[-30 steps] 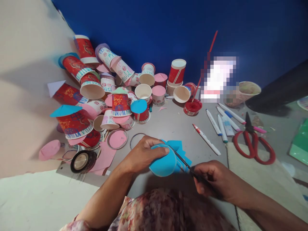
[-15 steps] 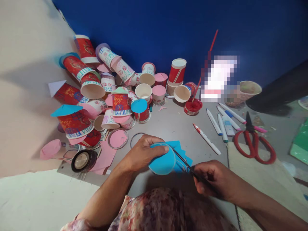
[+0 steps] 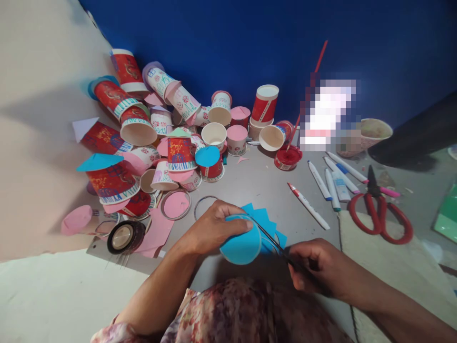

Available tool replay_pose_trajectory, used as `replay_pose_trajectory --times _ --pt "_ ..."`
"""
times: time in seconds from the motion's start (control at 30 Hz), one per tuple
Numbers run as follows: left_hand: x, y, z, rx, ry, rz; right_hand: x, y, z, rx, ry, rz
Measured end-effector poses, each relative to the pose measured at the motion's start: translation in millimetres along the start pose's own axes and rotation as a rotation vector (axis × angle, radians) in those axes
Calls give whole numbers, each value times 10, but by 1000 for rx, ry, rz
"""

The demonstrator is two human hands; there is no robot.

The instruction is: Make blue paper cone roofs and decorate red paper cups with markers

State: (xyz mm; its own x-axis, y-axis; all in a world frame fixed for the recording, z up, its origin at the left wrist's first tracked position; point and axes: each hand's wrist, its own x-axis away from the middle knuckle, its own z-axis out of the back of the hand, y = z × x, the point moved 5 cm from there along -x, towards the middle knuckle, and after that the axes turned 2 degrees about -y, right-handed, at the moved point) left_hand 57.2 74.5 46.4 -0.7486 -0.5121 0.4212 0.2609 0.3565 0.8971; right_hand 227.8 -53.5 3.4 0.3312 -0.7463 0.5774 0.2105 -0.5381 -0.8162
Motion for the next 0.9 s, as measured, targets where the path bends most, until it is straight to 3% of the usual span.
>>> replay_pose_trajectory --times 0.33,0.9 --pt "20 28 -57 -100 -114 14 15 -13 -5 39 -29 -10" --pt "20 14 -73 -98 -107 47 11 11 -10 -2 -41 -15"
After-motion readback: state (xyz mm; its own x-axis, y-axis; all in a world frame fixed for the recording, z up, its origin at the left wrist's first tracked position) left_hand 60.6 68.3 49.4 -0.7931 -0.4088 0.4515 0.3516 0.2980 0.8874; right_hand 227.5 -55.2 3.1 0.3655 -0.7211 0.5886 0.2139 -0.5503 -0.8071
